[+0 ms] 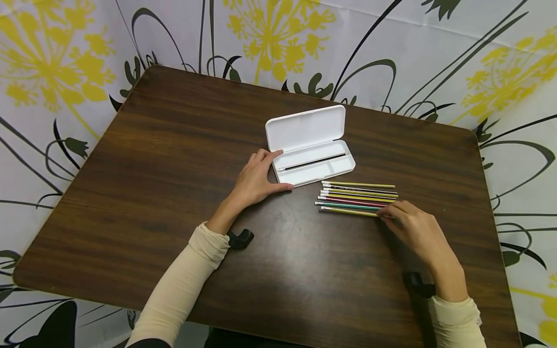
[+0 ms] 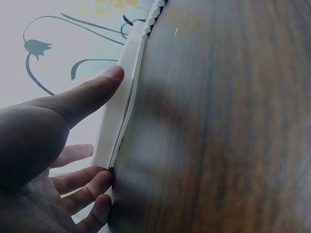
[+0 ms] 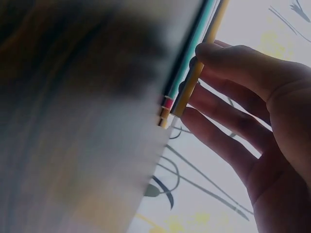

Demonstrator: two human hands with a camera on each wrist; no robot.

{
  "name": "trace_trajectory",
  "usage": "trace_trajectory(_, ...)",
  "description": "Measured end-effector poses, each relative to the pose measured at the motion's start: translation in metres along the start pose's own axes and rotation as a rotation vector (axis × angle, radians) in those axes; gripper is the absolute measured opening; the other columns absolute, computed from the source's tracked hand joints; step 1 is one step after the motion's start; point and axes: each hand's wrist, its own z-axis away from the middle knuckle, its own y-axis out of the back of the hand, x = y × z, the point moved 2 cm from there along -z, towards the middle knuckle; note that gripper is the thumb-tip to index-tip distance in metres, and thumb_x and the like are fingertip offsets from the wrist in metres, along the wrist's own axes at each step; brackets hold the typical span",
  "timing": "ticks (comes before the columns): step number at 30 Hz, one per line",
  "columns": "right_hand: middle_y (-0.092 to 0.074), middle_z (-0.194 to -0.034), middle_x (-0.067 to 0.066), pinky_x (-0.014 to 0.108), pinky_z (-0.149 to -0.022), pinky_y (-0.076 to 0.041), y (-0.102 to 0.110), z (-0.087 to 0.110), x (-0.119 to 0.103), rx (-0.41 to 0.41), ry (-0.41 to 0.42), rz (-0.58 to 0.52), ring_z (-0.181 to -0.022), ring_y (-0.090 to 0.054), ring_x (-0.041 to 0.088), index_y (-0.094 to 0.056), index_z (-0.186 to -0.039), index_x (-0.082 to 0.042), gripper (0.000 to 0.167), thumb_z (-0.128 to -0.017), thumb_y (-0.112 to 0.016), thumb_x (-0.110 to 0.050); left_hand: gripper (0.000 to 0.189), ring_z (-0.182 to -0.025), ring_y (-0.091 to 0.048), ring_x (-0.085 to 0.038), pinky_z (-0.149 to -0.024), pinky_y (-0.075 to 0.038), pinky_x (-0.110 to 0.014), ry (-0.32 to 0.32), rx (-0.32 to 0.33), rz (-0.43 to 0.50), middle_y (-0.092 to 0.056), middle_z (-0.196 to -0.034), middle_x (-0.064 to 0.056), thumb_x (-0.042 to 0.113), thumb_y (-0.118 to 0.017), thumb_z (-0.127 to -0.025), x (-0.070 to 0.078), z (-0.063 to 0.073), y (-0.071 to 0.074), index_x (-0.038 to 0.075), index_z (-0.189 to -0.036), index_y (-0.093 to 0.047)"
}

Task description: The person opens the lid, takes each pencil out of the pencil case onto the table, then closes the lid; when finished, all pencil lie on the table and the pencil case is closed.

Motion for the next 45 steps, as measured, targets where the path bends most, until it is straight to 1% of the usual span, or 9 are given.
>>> trace_trajectory(9,-0.064,-0.087,0.000,0.042,-0.058,-0.050,-0.009,-0.005,-0.004,-0.042,-0.014,0.028,-0.073,-0.062,0.017,-0.074,-0.091,-0.011,0.020,-0.074,-0.084,-0.008,0.095,-0.107,-0.044,-0.026,-0.086,-0.042,-0.043,-0.005,0.004,0.004,-0.047,-0.119,-0.008,0.054,-0.082,-0.072,-0.002,0.001,0.002,0.016,-0.149,-0.042)
trace_trajectory(13,-0.065,-0.088,0.001,0.042,-0.056,-0.050,-0.002,-0.013,-0.006,-0.046,-0.005,0.048,-0.073,-0.063,0.020,-0.074,-0.093,-0.011,0.024,-0.072,-0.086,-0.009,0.095,-0.107,-0.044,-0.025,-0.086,-0.042,-0.043,-0.009,0.001,0.002,-0.047,-0.119,-0.008,0.055,-0.082,-0.072,-0.003,0.000,0.003,0.016,-0.149,-0.042)
trace_trajectory(16,-0.066,-0.089,0.004,0.042,-0.055,-0.050,0.009,-0.032,-0.006,-0.037,0.011,0.078,-0.073,-0.063,0.022,-0.075,-0.095,-0.010,0.027,-0.071,-0.087,-0.009,0.095,-0.106,-0.044,-0.025,-0.086,-0.042,-0.042,-0.012,0.008,-0.002,-0.047,-0.118,-0.008,0.055,-0.082,-0.072,-0.004,0.000,0.004,0.016,-0.149,-0.042)
trace_trajectory(22,-0.068,-0.092,0.003,0.039,-0.058,-0.050,0.020,-0.094,0.003,-0.085,0.029,0.049,-0.076,-0.062,0.019,-0.076,-0.098,-0.010,0.020,-0.078,-0.082,-0.009,0.096,-0.106,-0.044,-0.025,-0.086,-0.042,-0.043,0.007,0.003,-0.009,-0.047,-0.119,-0.008,0.055,-0.082,-0.072,-0.007,0.004,0.003,0.016,-0.149,-0.042)
trace_trajectory(25,-0.068,-0.092,0.002,0.039,-0.060,-0.050,0.011,-0.127,0.009,-0.141,0.035,0.018,-0.076,-0.061,0.018,-0.076,-0.096,-0.010,0.015,-0.082,-0.080,-0.008,0.095,-0.106,-0.043,-0.024,-0.086,-0.043,-0.042,0.015,-0.008,-0.008,-0.047,-0.119,-0.007,0.055,-0.082,-0.072,-0.007,0.006,0.000,0.017,-0.150,-0.041)
trace_trajectory(30,-0.069,-0.096,0.004,0.042,-0.069,-0.051,-0.018,-0.172,0.012,-0.282,0.078,-0.002,-0.084,-0.062,0.021,-0.075,-0.098,-0.009,0.013,-0.085,-0.076,-0.005,0.095,-0.105,-0.043,-0.023,-0.085,-0.043,-0.041,0.014,-0.008,-0.008,-0.047,-0.119,-0.005,0.057,-0.081,-0.073,-0.007,0.007,-0.003,0.019,-0.150,-0.042)
trace_trajectory(33,-0.069,-0.098,0.003,0.043,-0.074,-0.050,-0.034,-0.186,0.012,-0.363,0.083,-0.006,-0.087,-0.062,0.022,-0.076,-0.099,-0.011,0.014,-0.086,-0.075,-0.006,0.094,-0.105,-0.043,-0.022,-0.084,-0.043,-0.040,0.005,-0.004,-0.007,-0.047,-0.118,-0.004,0.057,-0.081,-0.072,-0.005,0.007,-0.004,0.018,-0.149,-0.042)
trace_trajectory(36,-0.070,-0.098,0.002,0.043,-0.075,-0.050,-0.044,-0.194,0.012,-0.400,0.080,0.001,-0.089,-0.064,0.022,-0.077,-0.098,-0.013,0.013,-0.086,-0.075,-0.008,0.094,-0.104,-0.043,-0.022,-0.083,-0.043,-0.039,-0.001,0.001,-0.001,-0.047,-0.118,-0.004,0.056,-0.081,-0.072,-0.003,0.006,-0.004,0.018,-0.149,-0.042)
trace_trajectory(45,-0.071,-0.094,0.005,0.043,-0.072,-0.051,-0.051,-0.200,0.012,-0.384,0.123,0.037,-0.083,-0.065,0.023,-0.078,-0.097,-0.010,0.012,-0.086,-0.075,-0.006,0.095,-0.103,-0.043,-0.023,-0.083,-0.043,-0.039,-0.023,0.019,-0.004,-0.047,-0.118,-0.005,0.055,-0.082,-0.072,-0.003,0.004,0.000,0.016,-0.149,-0.043)
